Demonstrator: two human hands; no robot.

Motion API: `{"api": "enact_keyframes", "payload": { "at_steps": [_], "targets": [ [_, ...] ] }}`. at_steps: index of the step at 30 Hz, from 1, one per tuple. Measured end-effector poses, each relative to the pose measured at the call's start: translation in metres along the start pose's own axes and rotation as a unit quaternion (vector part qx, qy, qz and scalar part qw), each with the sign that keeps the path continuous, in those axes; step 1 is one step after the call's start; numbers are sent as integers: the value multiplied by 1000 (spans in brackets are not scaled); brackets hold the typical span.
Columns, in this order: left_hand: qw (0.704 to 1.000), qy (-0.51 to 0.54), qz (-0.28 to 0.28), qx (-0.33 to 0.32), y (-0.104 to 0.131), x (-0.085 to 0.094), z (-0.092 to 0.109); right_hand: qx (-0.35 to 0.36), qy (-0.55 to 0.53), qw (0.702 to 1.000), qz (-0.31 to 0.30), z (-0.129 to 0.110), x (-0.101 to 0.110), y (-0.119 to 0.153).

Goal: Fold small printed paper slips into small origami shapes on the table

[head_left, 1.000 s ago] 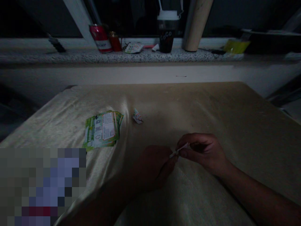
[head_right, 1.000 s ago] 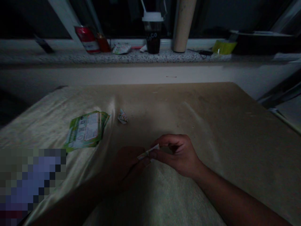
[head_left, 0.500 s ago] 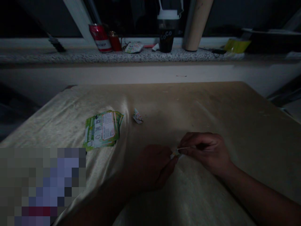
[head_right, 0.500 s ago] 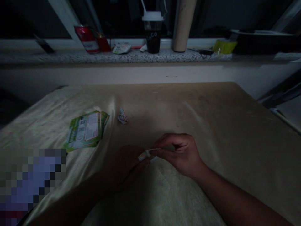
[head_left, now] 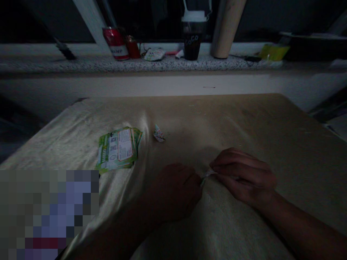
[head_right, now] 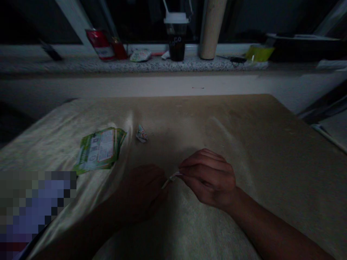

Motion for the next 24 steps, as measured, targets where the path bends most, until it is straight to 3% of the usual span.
{"api": "enact_keyframes", "payload": {
  "at_steps": [7,12,19,24],
  "targets": [
    [1000,-13,19,-11,-1,-2,5,-24,18,999,-21,2,-3,1],
    [999,3,37,0,-2,-4,5,4,33,999,-23,4,-6,4],
    [1000,10,-13,5,-1,-10,7,-40,21,998,-52,4,-8,6],
    [999,40,29,9,2,-10,2,-17,43,997,-58,8,-5,6]
  ]
}}
Point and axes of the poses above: each hand's wrist, its own y-axis away from the middle knuckle, its own x-axis out of the back of the hand, z = x × y, the point moved 1 cm from there along -y, towards the middle knuckle, and after that the axes turned 3 degrees about y, right-handed, at the moved point
